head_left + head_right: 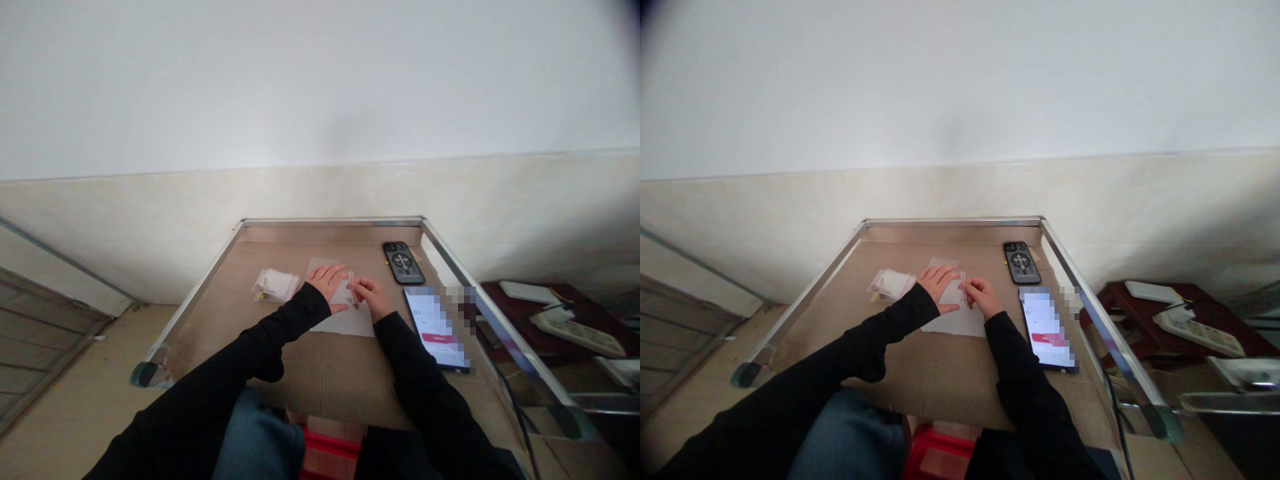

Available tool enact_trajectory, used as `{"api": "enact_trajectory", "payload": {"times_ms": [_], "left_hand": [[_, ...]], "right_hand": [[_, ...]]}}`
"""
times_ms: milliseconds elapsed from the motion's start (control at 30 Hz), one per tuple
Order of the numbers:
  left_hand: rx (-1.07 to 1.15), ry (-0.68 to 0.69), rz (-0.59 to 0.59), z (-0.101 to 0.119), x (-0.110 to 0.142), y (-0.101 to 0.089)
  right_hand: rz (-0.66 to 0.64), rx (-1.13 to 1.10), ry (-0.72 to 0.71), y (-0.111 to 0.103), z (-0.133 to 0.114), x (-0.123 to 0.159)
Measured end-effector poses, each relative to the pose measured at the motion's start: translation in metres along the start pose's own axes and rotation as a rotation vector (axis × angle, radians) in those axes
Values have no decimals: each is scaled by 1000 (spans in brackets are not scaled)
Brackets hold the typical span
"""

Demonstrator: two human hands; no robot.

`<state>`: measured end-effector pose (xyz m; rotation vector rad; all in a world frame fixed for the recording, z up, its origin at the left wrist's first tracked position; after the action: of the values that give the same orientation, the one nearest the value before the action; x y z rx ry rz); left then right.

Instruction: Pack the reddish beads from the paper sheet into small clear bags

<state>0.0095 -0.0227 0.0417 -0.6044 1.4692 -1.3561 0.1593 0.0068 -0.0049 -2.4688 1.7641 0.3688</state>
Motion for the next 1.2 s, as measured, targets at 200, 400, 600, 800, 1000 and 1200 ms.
{"api": "enact_trajectory", "payload": {"times_ms": [200,400,600,800,1000,1200], "left_hand": [[63,-68,2,2,-2,5],[91,-127,-19,1,-3,8],[125,-169,-34,-1,-3,11],[116,-209,-37,-8,-3,15],[117,-194,-36,-14,-1,23],[153,-183,-69,-11,-1,26]], "right_hand": [[-62,56,5,1,-1,1],[-107,97,-21,1,2,2],[-109,195,-42,0,3,2],[-29,601,-143,-12,4,2],[-222,1083,-244,-8,1,6],[-254,1210,-244,-5,-1,6]]}}
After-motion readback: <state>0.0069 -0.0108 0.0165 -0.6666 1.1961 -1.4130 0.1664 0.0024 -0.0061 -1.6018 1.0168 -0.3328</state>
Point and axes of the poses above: each hand's wrist, its own x-axis away from the middle knuckle, its own y-axis out of the palm, z = x × y, the point moved 1 cm from there along -x, towards the middle knuckle, and after that the axes turned 10 degrees about -y, right-handed, at the moved point
